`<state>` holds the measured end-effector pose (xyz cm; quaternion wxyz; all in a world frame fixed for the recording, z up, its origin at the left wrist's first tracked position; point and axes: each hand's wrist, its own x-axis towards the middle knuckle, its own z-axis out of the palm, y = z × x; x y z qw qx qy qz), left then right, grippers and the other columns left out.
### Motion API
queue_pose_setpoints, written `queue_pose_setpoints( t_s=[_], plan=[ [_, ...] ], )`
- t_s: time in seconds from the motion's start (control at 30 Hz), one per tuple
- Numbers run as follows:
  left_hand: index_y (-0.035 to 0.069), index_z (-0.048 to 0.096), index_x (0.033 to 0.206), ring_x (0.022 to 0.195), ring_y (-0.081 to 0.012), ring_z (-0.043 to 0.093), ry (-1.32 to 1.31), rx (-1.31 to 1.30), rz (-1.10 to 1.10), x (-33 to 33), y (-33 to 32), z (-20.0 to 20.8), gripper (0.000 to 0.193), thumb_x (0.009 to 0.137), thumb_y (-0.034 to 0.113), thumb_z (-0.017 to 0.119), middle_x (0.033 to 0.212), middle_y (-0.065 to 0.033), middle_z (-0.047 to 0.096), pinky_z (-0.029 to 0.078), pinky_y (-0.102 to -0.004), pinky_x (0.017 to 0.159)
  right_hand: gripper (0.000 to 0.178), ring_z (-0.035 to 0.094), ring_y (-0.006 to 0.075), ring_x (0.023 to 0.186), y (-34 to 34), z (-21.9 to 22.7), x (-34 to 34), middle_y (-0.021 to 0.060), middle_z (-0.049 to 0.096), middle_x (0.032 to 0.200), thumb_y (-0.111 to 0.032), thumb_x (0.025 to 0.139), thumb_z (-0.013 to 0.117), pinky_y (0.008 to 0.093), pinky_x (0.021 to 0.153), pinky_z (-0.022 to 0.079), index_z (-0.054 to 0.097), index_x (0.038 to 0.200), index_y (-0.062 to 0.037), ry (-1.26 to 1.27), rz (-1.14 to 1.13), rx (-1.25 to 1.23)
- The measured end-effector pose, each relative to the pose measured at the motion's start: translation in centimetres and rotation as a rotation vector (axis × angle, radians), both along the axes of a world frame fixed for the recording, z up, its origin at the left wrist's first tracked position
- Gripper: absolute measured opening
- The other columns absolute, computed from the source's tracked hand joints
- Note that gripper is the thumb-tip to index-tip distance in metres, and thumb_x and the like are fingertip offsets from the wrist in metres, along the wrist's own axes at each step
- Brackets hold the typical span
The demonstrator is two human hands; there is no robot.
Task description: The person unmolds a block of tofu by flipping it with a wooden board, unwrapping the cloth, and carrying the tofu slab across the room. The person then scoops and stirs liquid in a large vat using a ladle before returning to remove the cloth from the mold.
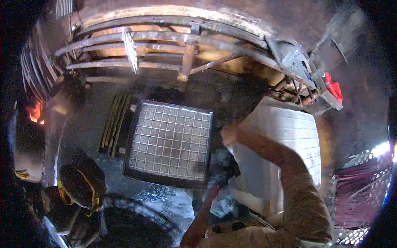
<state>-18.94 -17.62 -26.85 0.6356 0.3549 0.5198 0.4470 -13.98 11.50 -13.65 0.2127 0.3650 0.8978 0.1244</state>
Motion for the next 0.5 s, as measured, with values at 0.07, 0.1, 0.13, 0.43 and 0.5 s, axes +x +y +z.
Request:
queue_pose_setpoints(
  t_s=[0.07,0.1,0.13,0.43,0.5],
  plan=[
    [0.001,0.048,0.114,0.093,-0.0181,0.053,-0.002,0.050,0.009,1.8,2.5,2.0,0.038,0.085,0.027,0.049,0.116,-0.0085,0.049,0.045,-0.0328,0.077,0.024,0.052,0.0232,0.054,2.2,5.4,0.0,0.0098,0.054,0.054,-0.033,0.063,0.061,0.0430,0.052,0.040,0.059,0.059,-0.0094,0.061,0.242,-0.058],
    [0.001,0.048,0.113,0.092,-0.0177,0.053,-0.033,0.043,0.027,2.8,3.4,2.5,0.038,0.085,0.027,0.049,0.116,-0.0084,0.049,0.045,-0.0323,0.076,0.030,0.052,0.0223,0.048,3.9,8.2,0.0,0.0083,0.057,0.054,-0.040,0.065,0.063,0.0455,0.043,0.041,0.058,0.056,-0.0120,0.097,0.417,-0.128],
    [0.001,0.048,0.113,0.092,-0.0172,0.053,-0.069,0.004,0.082,3.2,2.8,2.4,0.038,0.085,0.027,0.049,0.116,-0.0082,0.049,0.045,-0.0318,0.076,0.023,0.058,0.0268,0.078,0.7,16.1,-2.9,0.0106,0.061,0.071,-0.020,0.055,0.059,0.0478,0.073,0.039,0.064,0.074,-0.0080,-0.167,0.138,-0.335],
    [-0.002,0.047,0.114,0.089,-0.0149,0.053,-0.179,-0.156,0.156,9.8,-3.5,7.0,0.040,0.086,0.026,0.048,0.112,-0.0083,0.050,0.045,-0.0289,0.076,0.020,0.057,0.0331,0.078,6.6,25.4,8.9,0.0164,0.059,0.082,-0.024,0.074,0.050,0.0430,0.067,0.044,0.052,0.087,-0.0094,0.585,0.223,0.027],
    [-0.002,0.039,0.121,0.099,-0.0210,0.053,-0.144,0.037,0.024,10.8,-6.7,10.5,0.050,0.081,0.022,0.055,0.111,-0.0134,0.052,0.043,-0.0346,0.086,0.025,0.060,0.0300,0.068,8.4,24.0,12.0,0.0157,0.059,0.078,-0.032,0.081,0.041,0.0411,0.059,0.047,0.049,0.092,-0.0105,0.700,0.073,0.085]
  ],
)
